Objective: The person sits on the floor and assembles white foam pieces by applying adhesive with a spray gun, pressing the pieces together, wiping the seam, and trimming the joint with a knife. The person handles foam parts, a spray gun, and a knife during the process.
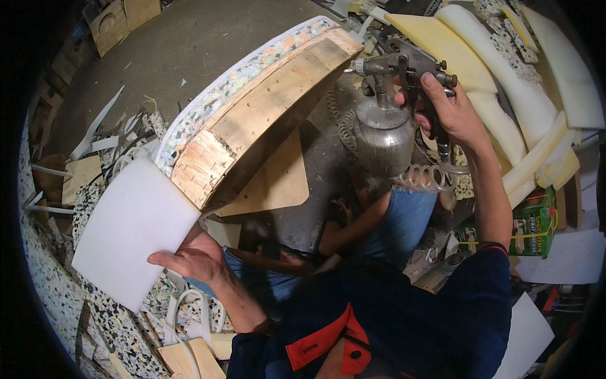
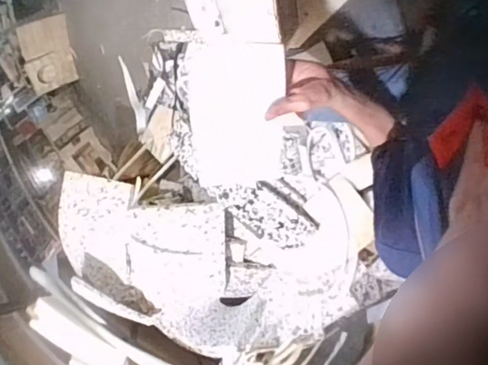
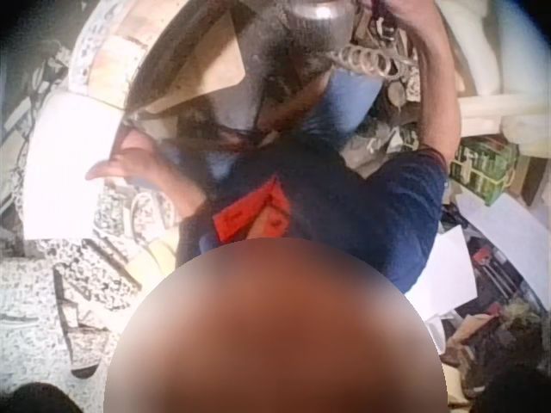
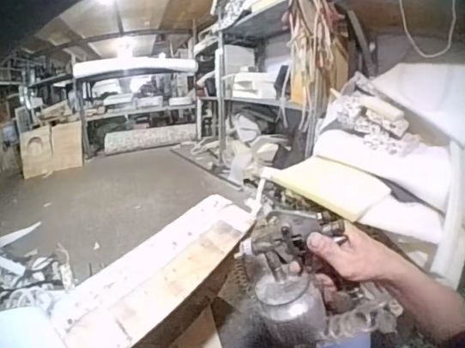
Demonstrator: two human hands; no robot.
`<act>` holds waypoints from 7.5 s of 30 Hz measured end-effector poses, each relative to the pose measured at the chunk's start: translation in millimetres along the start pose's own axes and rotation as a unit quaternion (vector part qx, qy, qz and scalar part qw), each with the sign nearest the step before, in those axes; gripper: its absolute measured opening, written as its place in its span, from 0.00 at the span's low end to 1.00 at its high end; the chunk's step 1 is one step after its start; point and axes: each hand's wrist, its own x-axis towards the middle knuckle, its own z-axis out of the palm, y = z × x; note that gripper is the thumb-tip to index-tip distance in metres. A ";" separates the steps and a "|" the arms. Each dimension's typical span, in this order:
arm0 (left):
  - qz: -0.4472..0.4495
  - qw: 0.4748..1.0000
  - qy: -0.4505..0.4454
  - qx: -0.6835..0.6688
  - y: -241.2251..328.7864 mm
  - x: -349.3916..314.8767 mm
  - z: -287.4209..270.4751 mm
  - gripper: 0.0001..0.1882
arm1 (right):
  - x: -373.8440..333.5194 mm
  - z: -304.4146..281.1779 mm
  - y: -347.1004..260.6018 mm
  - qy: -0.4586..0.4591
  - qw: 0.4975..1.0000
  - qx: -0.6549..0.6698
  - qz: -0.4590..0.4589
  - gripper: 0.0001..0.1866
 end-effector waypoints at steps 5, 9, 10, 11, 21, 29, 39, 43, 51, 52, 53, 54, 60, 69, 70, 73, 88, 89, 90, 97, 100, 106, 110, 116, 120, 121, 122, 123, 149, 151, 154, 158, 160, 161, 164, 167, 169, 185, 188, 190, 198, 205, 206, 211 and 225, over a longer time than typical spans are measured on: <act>0.002 1.000 -0.017 -0.013 -1.5 -0.7 -3.0 0.39 | 7.6 1.7 19.7 0.084 0.995 -0.054 0.000 0.25; -0.009 1.000 -0.017 -0.006 -1.5 2.4 -3.5 0.41 | 35.6 2.7 34.5 0.133 0.980 -0.135 -0.058 0.31; -0.007 1.000 -0.010 -0.002 -1.3 2.3 -2.8 0.41 | 37.8 2.5 37.0 0.136 0.980 -0.138 -0.050 0.32; -0.006 1.000 -0.018 0.000 -1.3 1.7 -2.2 0.42 | 38.4 2.0 37.8 0.143 0.979 -0.145 -0.024 0.32; -0.003 1.000 -0.023 0.003 -2.4 6.7 0.3 0.42 | -22.5 47.6 -12.7 0.017 0.997 -0.077 -0.008 0.26; 0.006 1.000 -0.019 -0.022 -6.3 9.0 -7.6 0.42 | -76.3 93.3 -45.9 -0.072 0.994 -0.079 -0.008 0.26; -0.010 0.997 -0.010 -0.079 -5.4 8.2 -5.4 0.38 | -110.6 155.3 -73.2 -0.195 0.980 0.020 -0.020 0.26; -0.014 0.996 -0.018 -0.091 -4.9 9.5 -6.7 0.37 | -108.1 166.8 -78.6 -0.246 0.968 -0.014 -0.042 0.22; -0.010 0.996 -0.013 -0.085 -5.8 7.6 -10.1 0.35 | -113.3 160.9 -84.3 -0.168 0.985 -0.023 -0.007 0.23; -0.009 0.996 -0.014 -0.084 -5.6 7.0 -10.0 0.35 | -113.8 158.3 -86.0 -0.162 0.986 -0.020 -0.020 0.23; -0.009 0.996 -0.014 -0.084 -5.5 6.1 -9.8 0.35 | -114.5 156.3 -87.4 -0.161 0.986 -0.022 -0.031 0.24; -0.007 0.996 -0.020 -0.085 -5.3 5.5 -9.4 0.35 | -114.6 154.6 -89.5 -0.160 0.986 -0.024 -0.043 0.25; -0.012 0.998 -0.008 -0.068 -5.0 1.5 -9.6 0.39 | -113.0 160.6 -95.6 -0.179 0.984 0.013 -0.015 0.24; -0.005 0.999 -0.018 -0.037 -3.8 -1.2 -5.3 0.42 | -96.9 139.0 -81.7 -0.105 0.994 0.034 0.005 0.23; -0.001 0.999 -0.028 -0.034 -3.5 -1.1 -3.9 0.42 | -97.2 134.9 -80.2 -0.095 0.995 0.043 0.000 0.24; 0.006 1.000 -0.018 -0.008 -2.8 -0.6 0.0 0.42 | -92.9 121.9 -77.5 -0.092 0.995 0.026 -0.028 0.23; 0.064 0.995 -0.053 0.057 -6.0 -6.8 1.4 0.50 | -75.8 72.3 21.4 0.013 0.984 0.176 -0.011 0.22; 0.015 0.998 -0.045 0.049 -4.1 -6.6 1.6 0.52 | -75.0 68.0 42.8 0.050 0.978 0.200 -0.023 0.21; -0.001 0.996 -0.029 0.079 -5.5 -8.1 2.4 0.55 | -63.9 68.0 68.6 0.140 0.986 0.054 -0.078 0.19; 0.026 0.964 -0.127 0.234 -7.1 -15.5 11.6 0.66 | 1.4 63.7 235.6 0.198 0.958 0.196 0.072 0.17; 0.017 0.959 -0.120 0.257 -8.2 -17.5 15.6 0.63 | 22.5 82.6 306.7 0.293 0.948 -0.075 0.098 0.19; 0.014 0.959 -0.140 0.246 -8.4 -13.6 13.4 0.63 | 64.4 111.1 423.9 0.322 0.937 0.126 0.055 0.28; 0.009 0.956 -0.164 0.244 -9.1 -8.4 9.1 0.62 | 101.8 132.4 488.3 0.379 0.910 -0.093 0.138 0.30; 0.058 0.896 -0.229 0.377 -4.4 5.4 6.6 0.66 | 82.5 158.1 530.8 0.393 0.913 -0.061 0.094 0.30; 0.140 0.791 -0.309 0.510 -4.1 18.5 5.3 0.60 | 61.5 159.3 540.2 0.396 0.907 -0.008 0.145 0.35; 0.160 0.764 -0.323 0.535 -3.7 21.6 5.8 0.59 | 56.9 159.4 541.6 0.397 0.908 -0.016 0.131 0.36; 0.160 0.762 -0.341 0.527 -4.6 25.1 6.8 0.57 | 52.1 158.8 541.1 0.356 0.905 0.034 0.231 0.37; 0.164 0.762 -0.344 0.523 -4.9 27.7 7.9 0.56 | 49.4 157.0 537.0 0.323 0.893 0.076 0.303 0.38; 0.189 0.721 -0.328 0.580 -9.3 39.5 20.9 0.34 | 82.7 149.2 -164.0 -0.076 0.903 -0.262 -0.332 0.23; 0.190 0.716 -0.332 0.585 -9.9 39.8 21.6 0.34 | 83.6 145.6 -172.1 -0.054 0.910 -0.273 -0.308 0.18; 0.186 0.705 -0.334 0.597 -10.2 39.6 22.3 0.33 | 84.8 140.7 -166.8 -0.057 0.896 -0.258 -0.358 0.14; 0.180 0.693 -0.326 0.617 -10.1 38.8 22.4 0.33 | 104.3 138.0 -123.5 -0.040 0.906 -0.285 -0.310 0.15; 0.176 0.689 -0.325 0.624 -10.3 39.1 22.7 0.33 | 116.1 144.3 -105.5 0.007 0.899 -0.322 -0.296 0.18; 0.178 0.686 -0.325 0.626 -10.7 39.2 23.0 0.33 | 120.4 146.7 -98.5 0.016 0.894 -0.314 -0.320 0.19; 0.185 0.679 -0.324 0.632 -11.7 39.3 23.7 0.32 | 130.9 147.0 -80.4 0.023 0.892 -0.283 -0.352 0.21; 0.190 0.667 -0.326 0.643 -10.3 39.4 25.5 0.31 | 140.2 151.1 -67.3 0.049 0.868 -0.289 -0.401 0.21; 0.192 0.657 -0.333 0.649 -7.9 41.2 29.6 0.30 | 144.8 153.0 -58.8 0.041 0.876 -0.281 -0.391 0.20; 0.278 0.377 -0.458 0.756 -27.5 35.9 107.7 0.34 | 145.0 167.3 -34.3 0.043 0.917 -0.225 -0.326 0.19; 0.298 0.376 -0.465 0.744 -27.3 35.0 107.7 0.34 | 144.6 166.6 -31.0 0.032 0.924 -0.215 -0.316 0.19; 0.296 0.372 -0.469 0.744 -27.1 35.2 108.0 0.33 | 144.9 162.4 -31.8 0.013 0.921 -0.220 -0.322 0.19; 0.261 0.345 -0.464 0.773 -26.3 32.0 111.7 0.32 | 155.8 140.1 -32.2 -0.073 0.941 -0.160 -0.289 0.17; 0.274 0.311 -0.459 0.786 -32.5 29.3 118.0 0.40 | 165.5 146.1 -19.1 -0.066 0.935 -0.120 -0.327 0.14; 0.273 0.307 -0.460 0.788 -33.0 29.1 117.7 0.40 | 164.9 145.4 -19.5 -0.069 0.938 -0.115 -0.319 0.14; 0.282 0.306 -0.469 0.779 -35.2 29.1 117.5 0.36 | 154.6 137.6 -21.7 -0.080 0.951 -0.105 -0.279 0.13; 0.294 0.277 -0.506 0.762 -36.8 25.9 129.3 0.30 | 94.1 148.6 -18.9 -0.023 0.922 -0.213 -0.323 0.29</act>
